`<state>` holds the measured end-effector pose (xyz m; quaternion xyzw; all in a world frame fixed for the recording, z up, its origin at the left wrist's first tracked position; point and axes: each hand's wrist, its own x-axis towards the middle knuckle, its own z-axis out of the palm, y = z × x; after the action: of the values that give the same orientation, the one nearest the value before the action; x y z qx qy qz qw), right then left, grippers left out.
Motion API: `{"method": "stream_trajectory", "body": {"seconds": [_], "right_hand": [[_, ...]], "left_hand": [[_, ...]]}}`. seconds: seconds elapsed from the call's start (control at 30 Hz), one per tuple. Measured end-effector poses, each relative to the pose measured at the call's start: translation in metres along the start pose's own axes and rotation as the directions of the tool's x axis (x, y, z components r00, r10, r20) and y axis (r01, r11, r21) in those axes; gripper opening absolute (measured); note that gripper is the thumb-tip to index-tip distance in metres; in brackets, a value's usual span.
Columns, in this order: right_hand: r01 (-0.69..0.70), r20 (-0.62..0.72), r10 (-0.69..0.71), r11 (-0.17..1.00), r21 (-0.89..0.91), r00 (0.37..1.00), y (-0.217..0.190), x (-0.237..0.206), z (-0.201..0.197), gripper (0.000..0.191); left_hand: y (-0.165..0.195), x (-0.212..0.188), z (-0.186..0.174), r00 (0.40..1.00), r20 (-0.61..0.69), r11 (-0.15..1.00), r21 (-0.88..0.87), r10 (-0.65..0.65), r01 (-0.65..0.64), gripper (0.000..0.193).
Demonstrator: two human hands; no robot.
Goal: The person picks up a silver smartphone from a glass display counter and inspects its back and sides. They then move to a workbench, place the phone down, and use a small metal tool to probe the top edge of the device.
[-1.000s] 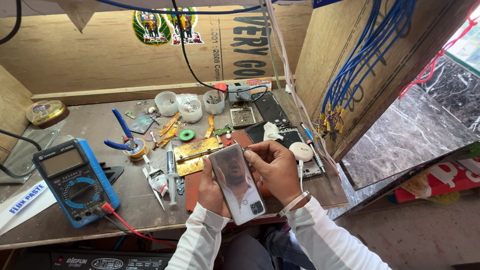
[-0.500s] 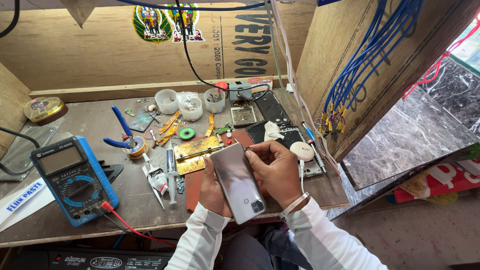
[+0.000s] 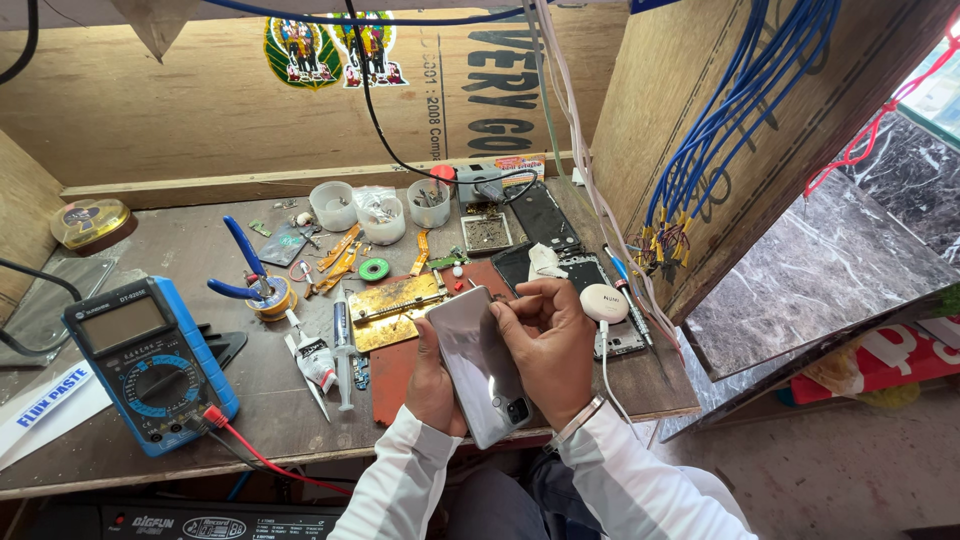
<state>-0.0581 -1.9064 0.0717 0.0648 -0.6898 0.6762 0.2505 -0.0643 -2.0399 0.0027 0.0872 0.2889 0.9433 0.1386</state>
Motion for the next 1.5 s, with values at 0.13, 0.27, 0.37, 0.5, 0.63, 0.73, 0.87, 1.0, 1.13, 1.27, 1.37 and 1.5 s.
{"method": "stream_trajectory", "body": {"seconds": [0.13,0.27,0.37,0.5,0.63,0.73,0.87,1.0,1.13,1.27,1.37,1.5], "right_hand": [[0.057,-0.054,-0.054,0.997,0.057,0.997,0.004,-0.001,0.006,0.025],[0.059,-0.031,-0.055,0.992,0.113,0.998,0.009,0.003,0.007,0.024],[0.050,-0.012,-0.048,0.991,0.127,0.999,0.013,0.007,0.006,0.028],[-0.155,0.118,0.130,0.960,0.234,0.984,0.018,0.019,-0.005,0.032],[-0.368,0.357,0.233,0.850,0.378,0.905,0.019,0.038,-0.024,0.030],[-0.433,0.399,0.287,0.832,0.347,0.871,0.019,0.041,-0.030,0.029],[-0.270,0.307,0.172,0.911,0.312,0.936,0.019,0.034,-0.024,0.029],[-0.212,0.273,0.135,0.938,0.275,0.952,0.018,0.028,-0.021,0.029],[-0.218,0.255,0.149,0.938,0.268,0.955,0.012,0.026,-0.028,0.033],[-0.290,0.289,0.215,0.924,0.249,0.933,0.006,0.020,-0.035,0.031],[-0.316,0.312,0.240,0.923,0.219,0.919,0.001,0.014,-0.038,0.028],[-0.345,0.304,0.286,0.925,0.160,0.908,-0.004,0.008,-0.039,0.026]], "left_hand": [[0.003,-0.001,0.005,1.000,0.014,1.000,0.010,0.020,-0.020,0.089],[0.006,-0.002,0.012,1.000,-0.020,0.999,0.031,0.008,-0.007,0.087],[0.008,-0.002,0.014,0.999,-0.041,1.000,0.017,-0.018,0.019,0.090],[0.006,-0.001,0.009,0.995,0.061,0.997,-0.027,-0.073,0.075,0.095],[0.002,0.000,0.002,0.994,0.091,0.998,-0.015,-0.064,0.066,0.101],[0.001,0.002,0.001,0.995,0.049,0.997,0.014,-0.082,0.081,0.100],[0.003,0.002,0.004,0.994,0.080,0.997,-0.036,-0.069,0.072,0.100],[0.006,0.000,0.008,0.990,0.134,0.997,-0.052,-0.044,0.052,0.098],[0.007,-0.002,0.010,0.990,0.128,0.994,-0.078,-0.064,0.075,0.099],[0.007,-0.002,0.011,0.992,0.107,0.992,-0.096,-0.066,0.076,0.094],[0.007,-0.002,0.013,0.987,0.152,0.986,-0.143,-0.060,0.082,0.094],[0.007,-0.003,0.016,0.988,0.153,0.985,-0.175,0.023,0.005,0.092]]}}
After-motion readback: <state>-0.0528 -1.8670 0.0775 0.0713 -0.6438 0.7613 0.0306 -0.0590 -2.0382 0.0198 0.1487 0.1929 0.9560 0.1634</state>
